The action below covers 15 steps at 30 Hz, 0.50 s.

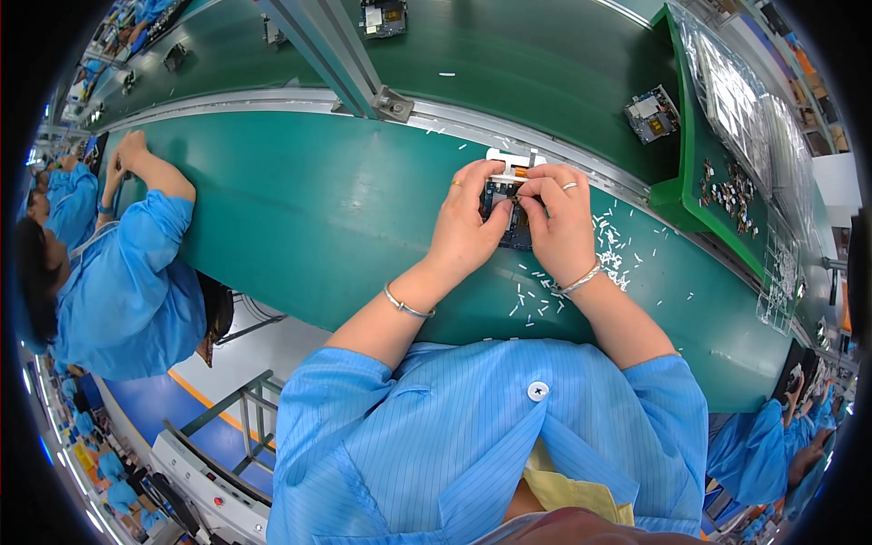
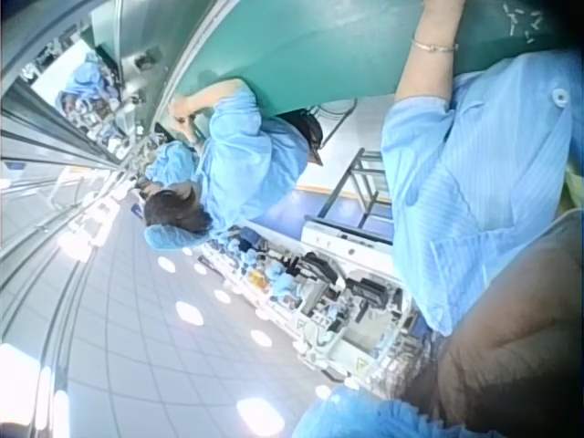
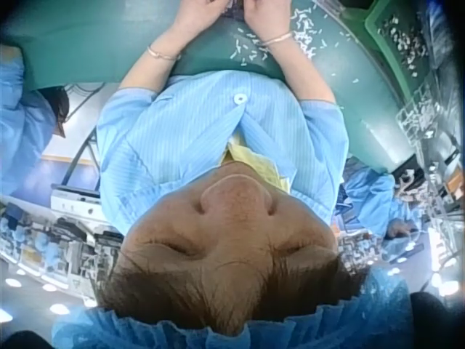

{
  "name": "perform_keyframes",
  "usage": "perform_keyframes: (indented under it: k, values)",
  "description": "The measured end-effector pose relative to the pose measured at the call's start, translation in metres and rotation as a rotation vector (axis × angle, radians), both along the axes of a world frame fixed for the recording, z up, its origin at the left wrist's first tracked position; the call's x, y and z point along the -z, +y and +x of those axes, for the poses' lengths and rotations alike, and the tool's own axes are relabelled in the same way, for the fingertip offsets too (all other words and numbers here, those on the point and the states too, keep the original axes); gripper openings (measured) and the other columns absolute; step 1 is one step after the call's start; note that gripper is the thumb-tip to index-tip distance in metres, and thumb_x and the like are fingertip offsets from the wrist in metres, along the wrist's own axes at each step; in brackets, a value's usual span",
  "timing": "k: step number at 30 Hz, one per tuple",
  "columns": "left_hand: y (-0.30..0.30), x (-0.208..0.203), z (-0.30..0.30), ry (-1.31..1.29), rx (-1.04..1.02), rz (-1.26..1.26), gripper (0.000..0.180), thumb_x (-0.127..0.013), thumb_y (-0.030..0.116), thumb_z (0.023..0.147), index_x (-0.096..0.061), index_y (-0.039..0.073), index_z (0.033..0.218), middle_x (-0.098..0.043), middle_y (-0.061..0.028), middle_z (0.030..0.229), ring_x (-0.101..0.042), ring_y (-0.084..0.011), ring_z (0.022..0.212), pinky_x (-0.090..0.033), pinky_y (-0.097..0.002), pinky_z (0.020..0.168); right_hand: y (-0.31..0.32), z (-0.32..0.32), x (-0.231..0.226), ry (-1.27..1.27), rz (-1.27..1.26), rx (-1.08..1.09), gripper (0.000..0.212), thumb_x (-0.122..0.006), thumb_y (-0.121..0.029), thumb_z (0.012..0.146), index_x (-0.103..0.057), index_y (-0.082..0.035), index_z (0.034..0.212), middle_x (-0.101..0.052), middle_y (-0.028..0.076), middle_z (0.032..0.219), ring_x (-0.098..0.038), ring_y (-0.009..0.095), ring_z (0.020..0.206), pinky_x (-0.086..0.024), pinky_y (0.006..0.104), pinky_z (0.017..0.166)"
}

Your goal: The person assembles electronic components onto a circuit board by hand, taking the components from a plastic tray and placing them on the circuit board as it moves along a conveyor belt.

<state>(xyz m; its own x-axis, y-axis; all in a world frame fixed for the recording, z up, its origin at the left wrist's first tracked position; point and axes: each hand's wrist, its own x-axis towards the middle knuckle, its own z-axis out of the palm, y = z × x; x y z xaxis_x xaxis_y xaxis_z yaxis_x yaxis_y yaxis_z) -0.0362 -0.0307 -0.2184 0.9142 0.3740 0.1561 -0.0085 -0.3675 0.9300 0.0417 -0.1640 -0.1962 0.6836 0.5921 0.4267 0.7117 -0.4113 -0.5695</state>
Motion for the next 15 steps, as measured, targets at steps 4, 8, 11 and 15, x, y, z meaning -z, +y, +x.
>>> perform_keyframes:
  k: [4,8,11,15]
  values:
    - [0.0004,0.0019,0.0031,0.028,-0.045,-0.08,0.046,-0.066,0.004,0.08,-0.051,0.01,0.124,-0.055,-0.0085,0.116,-0.054,-0.0151,0.075,-0.046,-0.0272,0.061,0.0012,-0.0006,0.0023,-0.05,0.003,0.017,0.014,-0.066,-0.003,0.076,-0.061,-0.009,0.087,-0.06,0.004,0.105,-0.051,0.031,0.105,-0.041,0.0429,0.086]
    - [0.0025,0.003,0.0037,0.102,-0.04,-0.194,0.045,-0.066,0.004,0.082,-0.052,0.011,0.124,-0.06,0.0007,0.086,-0.044,-0.0015,0.052,-0.037,-0.0201,0.047,0.0027,-0.0025,0.0038,-0.065,0.021,0.03,0.014,-0.066,-0.003,0.076,-0.061,-0.009,0.087,-0.06,0.004,0.105,-0.051,0.031,0.105,-0.041,0.0428,0.086]
    - [0.0022,-0.0004,0.0031,0.096,-0.031,-0.186,0.044,-0.065,0.004,0.083,-0.053,0.012,0.125,-0.056,0.0038,0.074,-0.044,-0.0006,0.052,-0.035,-0.02,0.046,0.0019,-0.003,0.0046,-0.06,0.021,0.035,0.014,-0.066,-0.004,0.076,-0.061,-0.009,0.088,-0.061,0.004,0.106,-0.051,0.031,0.106,-0.042,0.0426,0.085]
    - [0.0019,-0.0022,0.0021,0.09,-0.029,-0.193,0.044,-0.065,0.004,0.083,-0.053,0.012,0.125,-0.056,0.0037,0.075,-0.044,-0.0005,0.052,-0.035,-0.02,0.046,0.0012,-0.0034,0.0044,-0.063,0.025,0.043,0.014,-0.066,-0.004,0.077,-0.06,-0.009,0.088,-0.061,0.003,0.106,-0.051,0.031,0.107,-0.042,0.0424,0.086]
